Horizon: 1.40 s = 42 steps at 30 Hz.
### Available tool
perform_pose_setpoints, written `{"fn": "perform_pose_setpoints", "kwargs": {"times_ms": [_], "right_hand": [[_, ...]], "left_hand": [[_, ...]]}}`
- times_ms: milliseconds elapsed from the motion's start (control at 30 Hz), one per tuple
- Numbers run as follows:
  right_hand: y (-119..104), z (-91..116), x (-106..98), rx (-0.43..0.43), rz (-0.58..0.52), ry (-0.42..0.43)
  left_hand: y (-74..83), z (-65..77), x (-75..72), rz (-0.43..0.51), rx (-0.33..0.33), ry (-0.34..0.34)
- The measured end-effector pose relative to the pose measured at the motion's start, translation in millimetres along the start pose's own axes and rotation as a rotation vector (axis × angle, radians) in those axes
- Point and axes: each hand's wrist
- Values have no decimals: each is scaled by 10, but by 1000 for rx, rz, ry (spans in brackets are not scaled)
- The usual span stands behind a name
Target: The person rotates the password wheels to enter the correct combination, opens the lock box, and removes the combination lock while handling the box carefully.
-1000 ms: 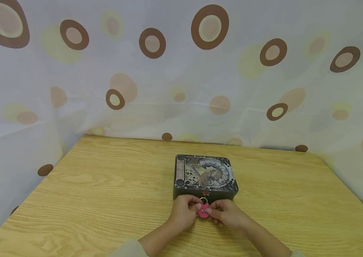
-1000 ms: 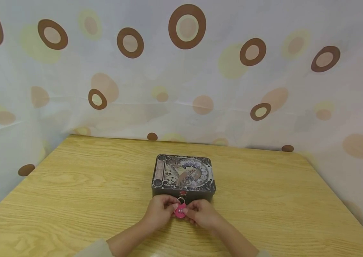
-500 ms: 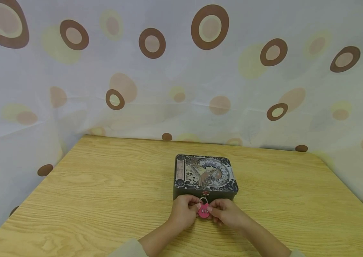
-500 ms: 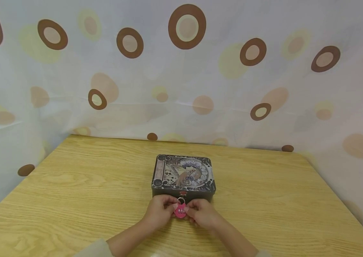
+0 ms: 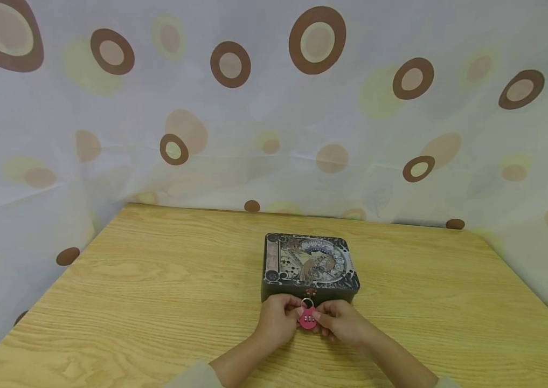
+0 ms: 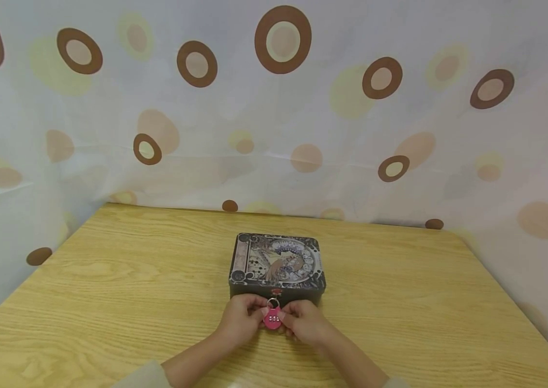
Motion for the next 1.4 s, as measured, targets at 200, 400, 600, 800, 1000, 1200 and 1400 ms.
{"fn": "perform_pose_setpoints", "kwargs": {"times_ms": [200,400,600,800,1000,1200,1400], "right_hand": [[-7,15,-10,13,-10,-5],[2,13,-27,37,0,-26],[-1,9,-27,13,4,-27],[4,2,-34,-26,-8,-21],[9,6,-44,-36,-7,-19],[-8,31,-56,2,-19,-31],[-23,39,-72,28,-25,-36]], "left_hand": [[12,8,-6,5,-7,-6],[27,16,-11,2,-15,-5],[38,18,-9,5,-14,1],[39,17,-8,1,-7,7],[40,18,-7,-11,-7,7],[47,20,-14,1,-11,-4],[52,22,-15,10,-11,-7]]}}
Point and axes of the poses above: each hand's wrist, its own z-axis away from the middle knuckle, its own x-axis out of the palm, y = z × x, and after that the axes turned 13 degrees about -y, right-handed
